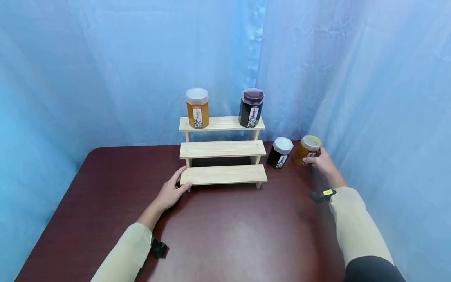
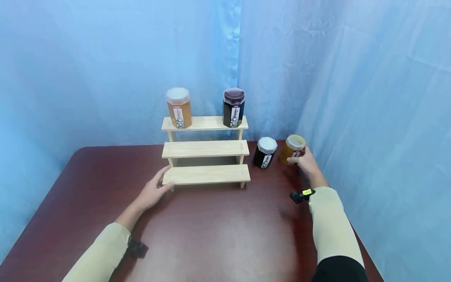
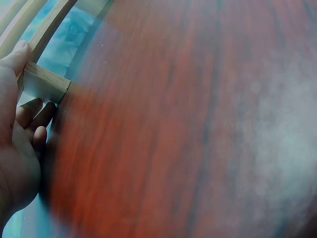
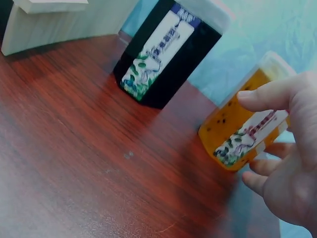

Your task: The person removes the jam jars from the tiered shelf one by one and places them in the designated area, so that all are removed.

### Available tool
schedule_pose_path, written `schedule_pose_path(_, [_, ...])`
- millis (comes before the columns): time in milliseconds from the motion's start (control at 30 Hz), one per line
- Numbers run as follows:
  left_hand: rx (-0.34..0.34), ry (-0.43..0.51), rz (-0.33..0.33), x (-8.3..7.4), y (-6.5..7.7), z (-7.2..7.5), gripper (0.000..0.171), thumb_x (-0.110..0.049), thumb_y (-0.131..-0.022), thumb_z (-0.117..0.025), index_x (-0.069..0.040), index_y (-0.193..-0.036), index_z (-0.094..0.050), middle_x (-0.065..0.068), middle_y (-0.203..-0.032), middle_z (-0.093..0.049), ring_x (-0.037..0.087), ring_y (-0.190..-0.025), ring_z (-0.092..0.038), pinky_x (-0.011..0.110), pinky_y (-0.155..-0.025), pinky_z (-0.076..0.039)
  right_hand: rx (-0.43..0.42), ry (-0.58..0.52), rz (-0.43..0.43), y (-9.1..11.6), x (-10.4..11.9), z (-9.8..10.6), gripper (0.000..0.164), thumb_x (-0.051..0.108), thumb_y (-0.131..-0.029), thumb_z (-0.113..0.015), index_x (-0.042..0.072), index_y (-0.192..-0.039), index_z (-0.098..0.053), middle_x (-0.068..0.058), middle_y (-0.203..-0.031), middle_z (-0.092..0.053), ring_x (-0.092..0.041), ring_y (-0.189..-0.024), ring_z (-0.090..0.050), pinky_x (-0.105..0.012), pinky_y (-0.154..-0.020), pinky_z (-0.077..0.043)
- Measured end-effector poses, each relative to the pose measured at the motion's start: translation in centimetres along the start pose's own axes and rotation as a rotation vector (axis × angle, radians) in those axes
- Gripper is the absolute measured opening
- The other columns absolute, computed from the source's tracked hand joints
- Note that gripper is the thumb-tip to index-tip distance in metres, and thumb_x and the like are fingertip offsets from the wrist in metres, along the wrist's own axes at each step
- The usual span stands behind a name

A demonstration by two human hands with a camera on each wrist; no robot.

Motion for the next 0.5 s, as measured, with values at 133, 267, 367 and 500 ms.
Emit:
schedule_pose_path(133, [-0.023, 0.008, 0.004, 0.1, 0.1, 0.1, 0.073, -0.047, -0.098, -0.065, -0.029, -0.160, -0.030, 0.013, -0.153, -0.047, 0.031, -0.132, -0.050, 0.049, -0.096, -0.040, -0.087, -0.035, 0.039, 0.6, 2.3, 1.0, 0.094, 0.012, -0.094, -0.068, -0.001, -0.160, -0.002, -0.033, -0.154, -0.029, -0.043, -0.137, -0.035, -0.049, -0.109, -0.034])
schedule_pose_path(267, [-0.029, 0.014, 0.001, -0.1, 0.1, 0.2, 0.073, -0.047, -0.098, -0.065, -0.029, -0.160, -0.030, 0.012, -0.153, -0.047, 0.031, -0.135, -0.047, 0.051, -0.100, -0.039, -0.251, -0.019, 0.080, 1.3, 5.5, 2.5, 0.097, 0.013, -0.093, -0.067, 0.003, -0.162, 0.001, -0.031, -0.160, -0.021, -0.043, -0.148, -0.022, -0.052, -0.117, -0.020])
schedule_pose_path(367, [-0.018, 0.012, 0.004, -0.1, 0.1, 0.1, 0.074, -0.047, -0.098, -0.065, -0.028, -0.160, -0.030, 0.012, -0.153, -0.047, 0.031, -0.136, -0.046, 0.052, -0.101, -0.038, -0.270, 0.019, 0.129, 1.7, 8.5, 2.5, 0.091, 0.016, -0.094, -0.067, 0.007, -0.163, -0.010, -0.023, -0.163, -0.022, -0.038, -0.150, -0.019, -0.051, -0.118, -0.019])
schedule_pose_path(500, [-0.005, 0.009, 0.000, -0.2, 0.0, -0.2, 0.074, -0.047, -0.098, -0.064, -0.028, -0.160, -0.029, 0.012, -0.153, -0.047, 0.031, -0.136, -0.046, 0.051, -0.101, -0.038, -0.215, 0.022, 0.197, 2.0, 12.9, 0.6, 0.087, 0.024, -0.096, -0.070, 0.014, -0.164, -0.016, -0.012, -0.165, -0.023, -0.030, -0.152, -0.017, -0.050, -0.118, -0.021])
Point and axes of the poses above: each hand's wrist, its own y-axis away from the middle knuckle, its own z-axis out of the back of the hand, x = y × z, the point moved 7 cm from there along -y, towards the middle knuckle
